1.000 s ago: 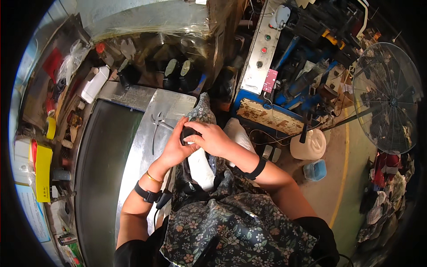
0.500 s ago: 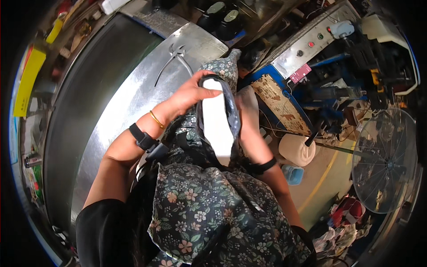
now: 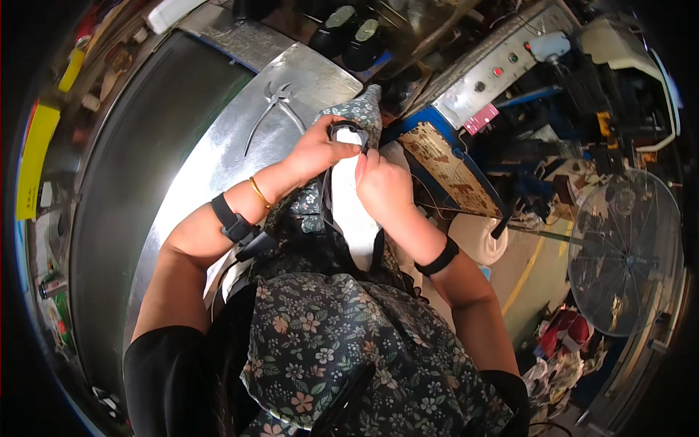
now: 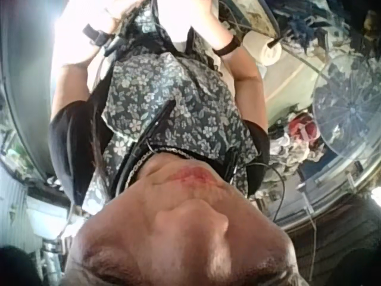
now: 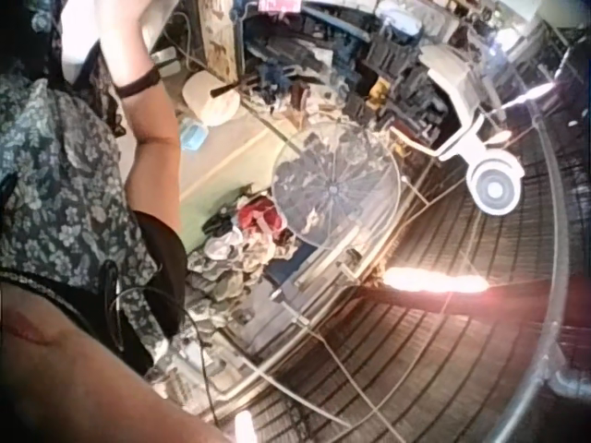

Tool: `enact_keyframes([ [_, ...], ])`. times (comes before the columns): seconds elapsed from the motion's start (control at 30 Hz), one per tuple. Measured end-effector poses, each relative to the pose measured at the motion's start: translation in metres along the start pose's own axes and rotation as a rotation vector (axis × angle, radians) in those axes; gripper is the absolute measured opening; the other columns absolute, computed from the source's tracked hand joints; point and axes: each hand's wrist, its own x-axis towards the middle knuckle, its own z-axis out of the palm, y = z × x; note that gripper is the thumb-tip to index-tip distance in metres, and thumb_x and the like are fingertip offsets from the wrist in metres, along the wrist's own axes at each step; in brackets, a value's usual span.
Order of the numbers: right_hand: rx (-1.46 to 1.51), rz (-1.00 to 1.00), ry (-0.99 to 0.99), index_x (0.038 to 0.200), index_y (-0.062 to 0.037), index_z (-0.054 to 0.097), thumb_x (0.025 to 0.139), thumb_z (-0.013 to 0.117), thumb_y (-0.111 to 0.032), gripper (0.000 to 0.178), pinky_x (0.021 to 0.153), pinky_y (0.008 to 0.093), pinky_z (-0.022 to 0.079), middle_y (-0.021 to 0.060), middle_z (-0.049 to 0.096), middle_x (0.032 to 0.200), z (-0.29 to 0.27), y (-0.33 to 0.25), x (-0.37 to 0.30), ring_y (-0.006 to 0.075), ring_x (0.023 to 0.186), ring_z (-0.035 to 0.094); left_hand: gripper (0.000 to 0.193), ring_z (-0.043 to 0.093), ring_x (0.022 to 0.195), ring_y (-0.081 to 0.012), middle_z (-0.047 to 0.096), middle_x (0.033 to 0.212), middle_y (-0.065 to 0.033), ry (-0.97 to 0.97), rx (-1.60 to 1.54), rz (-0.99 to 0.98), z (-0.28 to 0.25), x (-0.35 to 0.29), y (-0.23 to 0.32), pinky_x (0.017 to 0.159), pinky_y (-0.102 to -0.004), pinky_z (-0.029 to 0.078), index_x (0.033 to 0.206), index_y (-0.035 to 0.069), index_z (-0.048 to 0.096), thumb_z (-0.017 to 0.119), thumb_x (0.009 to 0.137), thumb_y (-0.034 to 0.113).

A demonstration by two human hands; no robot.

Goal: Assembling and inspecting shoe components at an industrial workstation.

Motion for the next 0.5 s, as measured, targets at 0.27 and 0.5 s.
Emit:
enact_keyframes([
  [0.27,1.389,0.133,-0.13,0.15,0.0055,0.021,0.104,0.041,-0.042,0.069,0.112,0.0337,0.028,0.0219,0.04,0.147,0.059,0.019,-0.063,0.0261,0.137,0.037,0.054,0.061,0.102,-0.0199,0.064,0.111,-0.0111,0.053,0.052,0.002,0.011,-0.002,0.007,0.088,-0.0332,0.051,0.129,0.002,0.051,0.075,0.081,0.011],
  [0.5,1.428,0.214,0.043,0.147,0.0057,0.023,0.101,0.046,-0.046,0.073,0.099,0.033,0.042,0.0229,0.054,0.129,0.052,-0.019,-0.024,0.0277,0.117,0.055,0.046,0.064,0.108,-0.0284,0.067,0.113,-0.022,0.533,0.188,0.281,-0.005,-0.01,-0.04,0.097,-0.0381,0.047,0.12,-0.005,0.06,0.042,0.101,0.033],
])
